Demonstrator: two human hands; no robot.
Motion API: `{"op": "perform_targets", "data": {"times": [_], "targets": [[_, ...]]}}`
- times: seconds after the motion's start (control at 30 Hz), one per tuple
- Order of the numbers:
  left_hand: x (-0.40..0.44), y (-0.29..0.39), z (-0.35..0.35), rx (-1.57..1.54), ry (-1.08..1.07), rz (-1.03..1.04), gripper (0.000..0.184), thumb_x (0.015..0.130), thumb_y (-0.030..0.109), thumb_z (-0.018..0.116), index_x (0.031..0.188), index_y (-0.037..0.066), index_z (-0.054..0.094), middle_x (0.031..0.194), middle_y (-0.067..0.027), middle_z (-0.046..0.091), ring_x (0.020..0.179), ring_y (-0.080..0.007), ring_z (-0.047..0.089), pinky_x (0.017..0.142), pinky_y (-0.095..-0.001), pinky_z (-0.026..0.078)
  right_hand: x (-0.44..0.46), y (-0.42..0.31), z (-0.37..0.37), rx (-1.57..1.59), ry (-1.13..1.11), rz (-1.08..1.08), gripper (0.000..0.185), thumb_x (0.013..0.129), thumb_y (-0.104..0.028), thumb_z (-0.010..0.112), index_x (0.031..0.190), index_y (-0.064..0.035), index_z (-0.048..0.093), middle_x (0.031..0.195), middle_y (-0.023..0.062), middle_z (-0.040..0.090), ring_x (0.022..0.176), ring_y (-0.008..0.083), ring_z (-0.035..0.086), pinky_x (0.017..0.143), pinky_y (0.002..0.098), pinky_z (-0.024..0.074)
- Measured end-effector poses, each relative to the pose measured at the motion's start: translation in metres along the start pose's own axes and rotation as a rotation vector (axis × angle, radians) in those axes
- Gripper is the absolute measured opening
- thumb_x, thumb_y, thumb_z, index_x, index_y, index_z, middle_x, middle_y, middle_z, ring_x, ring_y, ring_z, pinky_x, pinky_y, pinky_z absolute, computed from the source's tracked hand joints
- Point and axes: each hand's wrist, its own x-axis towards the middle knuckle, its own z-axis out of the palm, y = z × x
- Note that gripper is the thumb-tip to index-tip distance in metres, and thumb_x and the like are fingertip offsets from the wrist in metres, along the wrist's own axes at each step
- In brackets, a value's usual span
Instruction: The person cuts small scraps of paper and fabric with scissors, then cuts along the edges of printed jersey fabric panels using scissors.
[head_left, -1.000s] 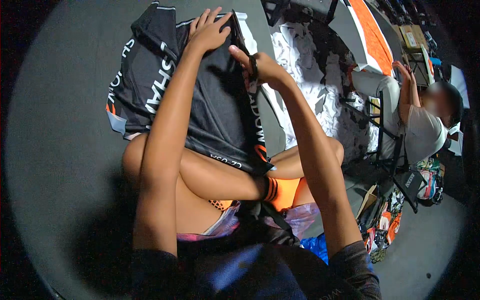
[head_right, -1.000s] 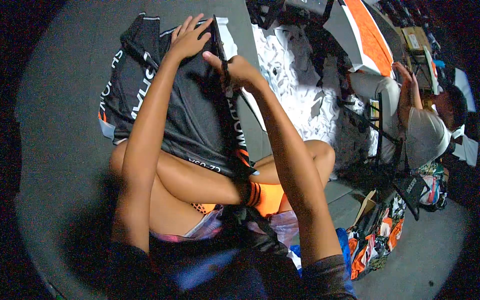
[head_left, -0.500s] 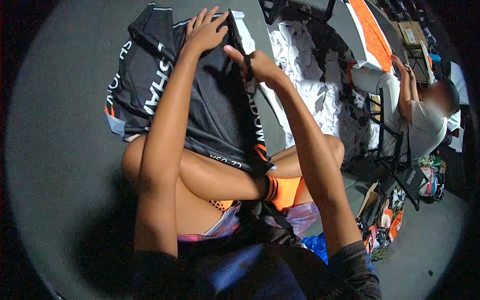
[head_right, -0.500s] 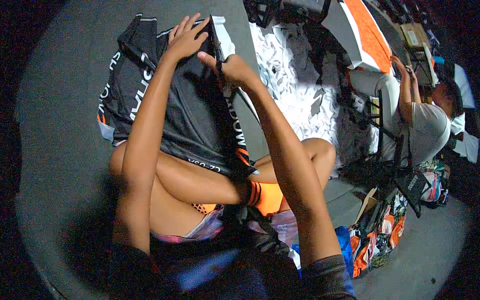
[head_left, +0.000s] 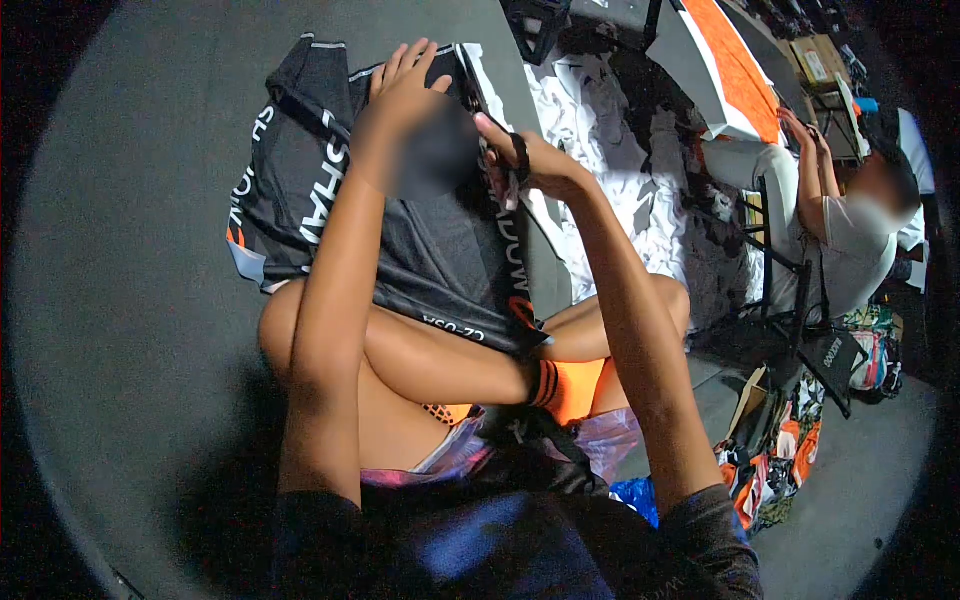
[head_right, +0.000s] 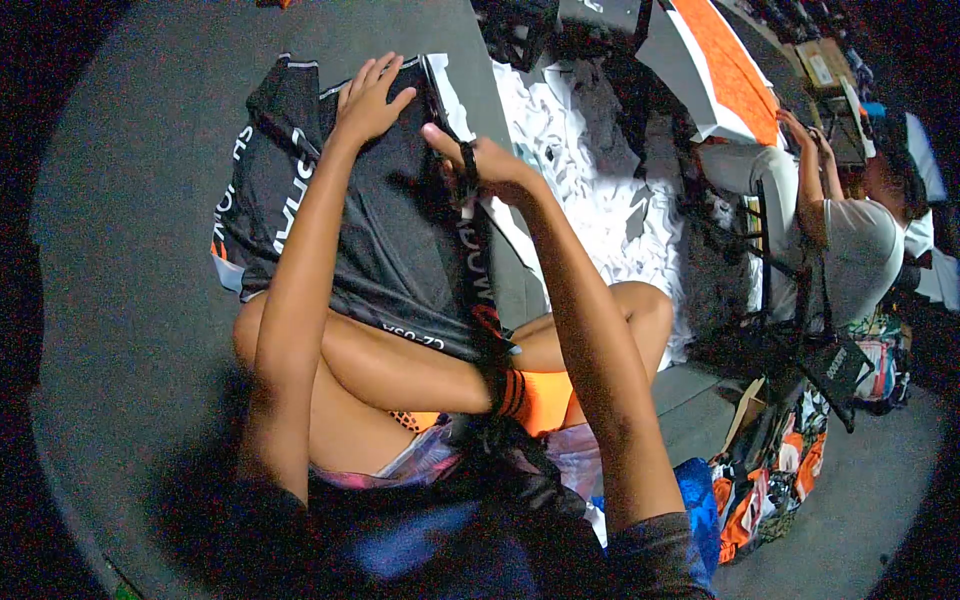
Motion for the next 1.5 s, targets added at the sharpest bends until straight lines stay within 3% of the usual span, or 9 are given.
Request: {"op": "perform_targets", "data": {"times": [0.2,0.47,0.57,0.7,0.77,1.07,1.23,1.33,1.5], "targets": [[0.007,0.004,-0.016,-0.144,0.016,-0.047,0.046,0.083,0.039,0.059,0.123,0.018,0.053,0.138,-0.0014,0.042,0.128,-0.0246,0.036,0.102,-0.0479,0.027,-0.002,0.004,0.002,-0.084,0.043,0.047,0.061,0.084,-0.064,0.049,0.058,-0.0096,0.049,0.053,0.0037,0.051,0.046,0.0158,0.055,0.045,0.0288,0.0437],[0.024,0.002,-0.04,-0.238,-0.133,0.028,0.026,0.075,0.02,0.07,0.095,0.007,0.059,0.104,-0.0057,0.06,0.106,-0.0251,0.054,0.088,-0.0366,0.041,-0.102,0.053,0.029,0.139,0.109,-0.183,0.046,0.091,-0.043,0.053,0.066,-0.004,0.052,0.056,0.0025,0.052,0.051,0.0103,0.051,0.048,0.0244,0.0398],[0.021,0.031,-0.08,-0.75,-0.202,0.003,0.023,0.074,0.009,0.069,0.094,0.003,0.059,0.089,-0.0042,0.061,0.092,-0.017,0.058,0.08,-0.0282,0.045,-0.169,0.069,0.025,0.164,0.136,-0.245,0.035,0.09,-0.035,0.057,0.076,-0.0035,0.053,0.059,0.0,0.052,0.053,0.0088,0.049,0.048,0.0237,0.0376],[-0.014,0.122,-0.182,-0.931,-0.2,0.135,0.026,0.072,0.0,0.069,0.096,0.0,0.057,0.088,-0.0025,0.059,0.089,-0.0109,0.056,0.08,-0.026,0.046,-0.236,0.082,0.018,0.207,0.145,-0.259,0.038,0.086,-0.039,0.061,0.076,-0.0035,0.052,0.063,-0.0006,0.051,0.058,0.0077,0.047,0.051,0.0229,0.0368],[-0.043,0.174,-0.235,-1.105,-0.337,0.106,0.034,0.071,-0.006,0.067,0.102,-0.001,0.055,0.092,-0.0026,0.058,0.09,-0.0116,0.056,0.082,-0.0252,0.046,-0.253,0.091,0.019,0.156,0.181,-0.484,0.037,0.081,-0.036,0.069,0.081,-0.0029,0.051,0.065,-0.0007,0.049,0.06,0.0084,0.047,0.054,0.023,0.0386],[-0.12,0.331,-0.38,-1.012,-0.325,0.411,0.046,0.076,-0.001,0.067,0.116,0.002,0.045,0.103,-0.0069,0.053,0.095,-0.0106,0.053,0.083,-0.024,0.044,-0.33,0.048,0.019,0.207,0.127,-0.806,0.058,0.069,-0.052,0.075,0.089,-0.0039,0.05,0.079,0.0,0.048,0.07,0.0091,0.045,0.062,0.023,0.0385],[-0.144,0.364,-0.401,-1.016,-0.32,0.405,0.051,0.079,0.004,0.067,0.123,0.005,0.04,0.101,-0.0069,0.053,0.092,-0.0103,0.052,0.081,-0.0226,0.043,-0.364,0.041,0.017,0.183,0.118,-0.847,0.054,0.067,-0.042,0.08,0.088,-0.0021,0.05,0.073,0.0036,0.051,0.066,0.0129,0.05,0.06,0.026,0.0415],[-0.158,0.375,-0.402,-1.038,-0.262,0.405,0.055,0.08,0.004,0.065,0.126,0.006,0.037,0.099,-0.0068,0.053,0.089,-0.0102,0.053,0.081,-0.022,0.042,-0.375,0.039,0.014,0.11,0.167,-1.002,0.057,0.066,-0.044,0.08,0.088,-0.0018,0.049,0.074,0.0052,0.051,0.065,0.0152,0.05,0.06,0.0271,0.0416],[-0.172,0.382,-0.402,-1.039,-0.199,0.409,0.062,0.081,0.001,0.062,0.133,0.007,0.03,0.101,-0.0082,0.053,0.086,-0.0103,0.053,0.079,-0.0222,0.043,-0.391,0.028,0.016,0.106,0.08,-0.908,0.067,0.063,-0.059,0.077,0.09,-0.0034,0.05,0.081,0.0013,0.049,0.074,0.012,0.047,0.065,0.0249,0.0391]]}}
